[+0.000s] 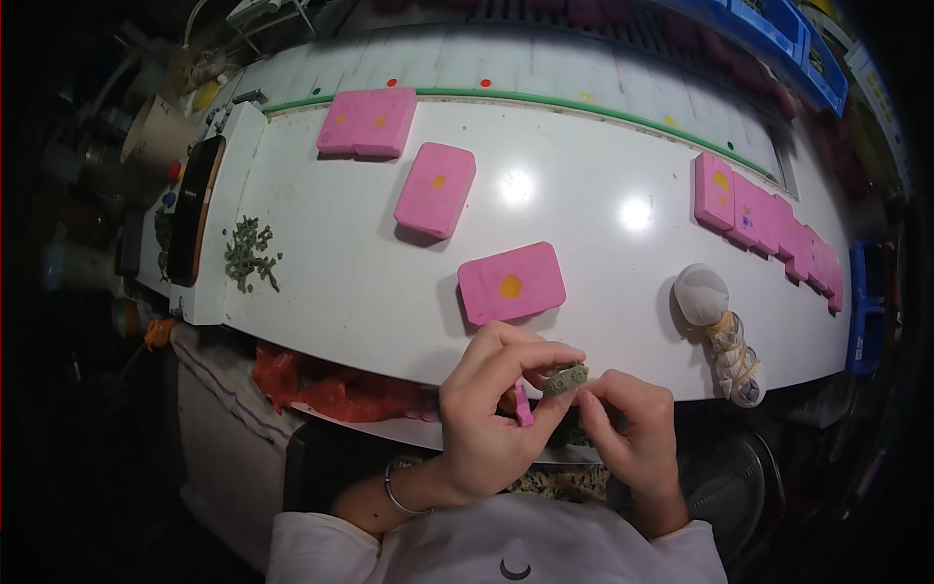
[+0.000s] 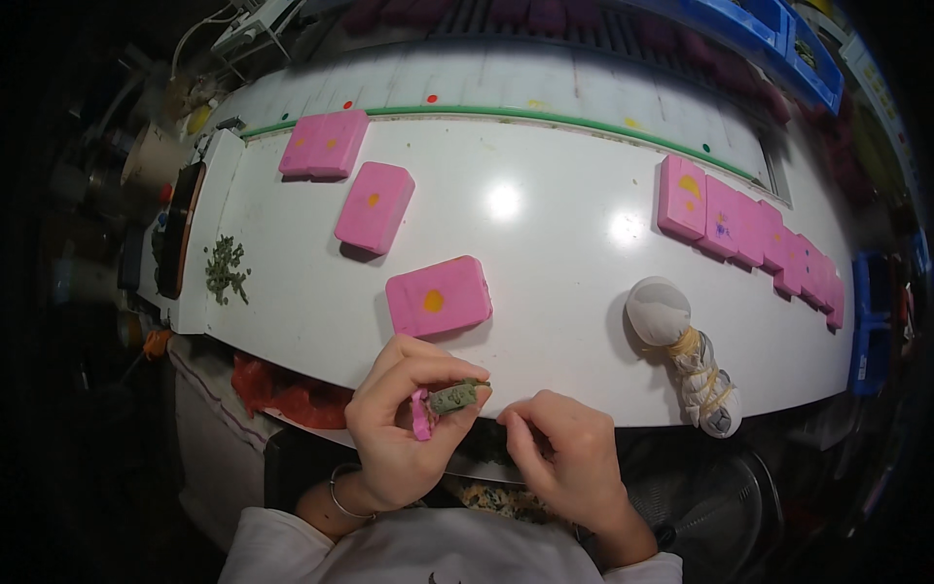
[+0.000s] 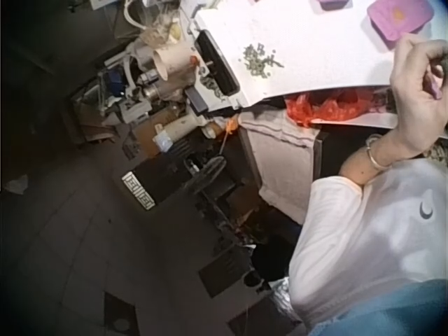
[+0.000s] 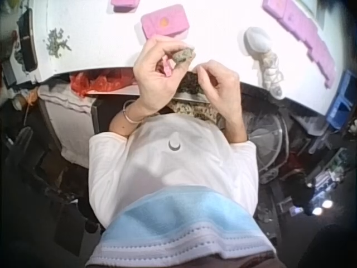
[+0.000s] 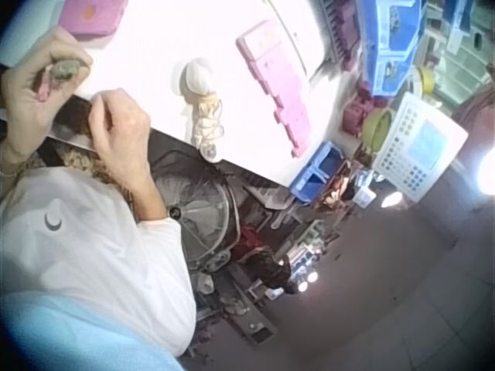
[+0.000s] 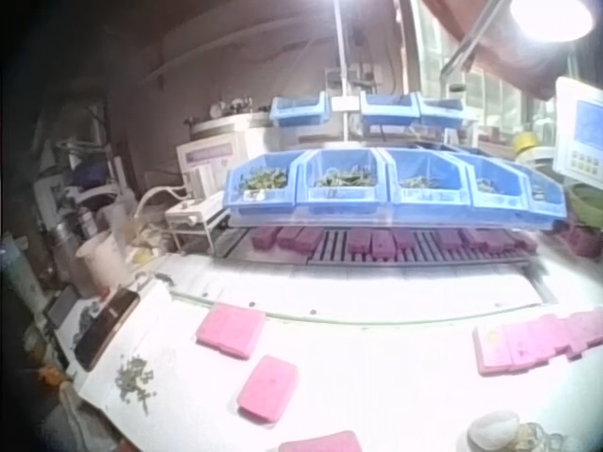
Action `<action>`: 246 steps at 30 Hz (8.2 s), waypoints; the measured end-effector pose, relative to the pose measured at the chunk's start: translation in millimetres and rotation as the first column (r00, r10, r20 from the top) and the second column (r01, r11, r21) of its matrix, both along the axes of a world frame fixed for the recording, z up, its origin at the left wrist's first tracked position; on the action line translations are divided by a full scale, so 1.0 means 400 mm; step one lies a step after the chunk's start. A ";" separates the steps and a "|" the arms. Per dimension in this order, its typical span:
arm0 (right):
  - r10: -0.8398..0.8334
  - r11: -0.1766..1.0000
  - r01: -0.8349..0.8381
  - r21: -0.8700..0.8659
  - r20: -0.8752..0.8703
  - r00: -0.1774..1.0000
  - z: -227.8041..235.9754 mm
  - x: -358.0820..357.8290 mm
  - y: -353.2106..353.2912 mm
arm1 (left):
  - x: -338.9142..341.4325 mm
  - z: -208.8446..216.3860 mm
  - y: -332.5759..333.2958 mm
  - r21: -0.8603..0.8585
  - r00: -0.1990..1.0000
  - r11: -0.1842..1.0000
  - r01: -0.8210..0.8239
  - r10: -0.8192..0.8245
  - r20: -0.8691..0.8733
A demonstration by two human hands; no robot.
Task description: The recorder is assembling botanical elements into pink wax molds at a workstation.
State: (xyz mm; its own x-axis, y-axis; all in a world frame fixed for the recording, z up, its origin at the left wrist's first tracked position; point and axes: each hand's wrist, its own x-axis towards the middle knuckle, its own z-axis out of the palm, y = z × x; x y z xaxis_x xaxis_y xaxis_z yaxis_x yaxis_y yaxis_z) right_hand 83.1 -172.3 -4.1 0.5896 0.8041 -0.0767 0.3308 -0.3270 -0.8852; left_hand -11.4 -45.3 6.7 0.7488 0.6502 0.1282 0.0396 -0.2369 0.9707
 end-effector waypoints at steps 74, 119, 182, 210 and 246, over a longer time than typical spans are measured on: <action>0.247 0.865 -0.492 0.101 0.768 0.590 0.075 0.105 0.063 | 0.060 -0.060 0.077 -0.458 0.952 0.869 0.188 -0.047 0.302; 0.239 0.965 -0.263 -0.010 0.451 0.860 0.142 0.072 0.046 | 0.114 -0.070 0.074 -0.146 0.917 0.987 -0.062 0.114 0.382; -0.045 0.971 -0.036 0.236 0.331 0.943 0.059 0.072 0.055 | 0.040 -0.026 0.012 0.239 0.969 0.957 -0.165 0.111 0.221; -0.103 0.989 0.059 0.135 0.348 0.932 -0.009 0.100 0.064 | 0.048 -0.073 -0.007 -0.055 0.992 0.990 0.126 -0.124 0.034; -0.141 0.973 0.118 0.196 0.105 0.984 -0.035 0.095 0.061 | 0.041 -0.083 -0.011 0.095 0.971 0.971 0.219 -0.226 0.074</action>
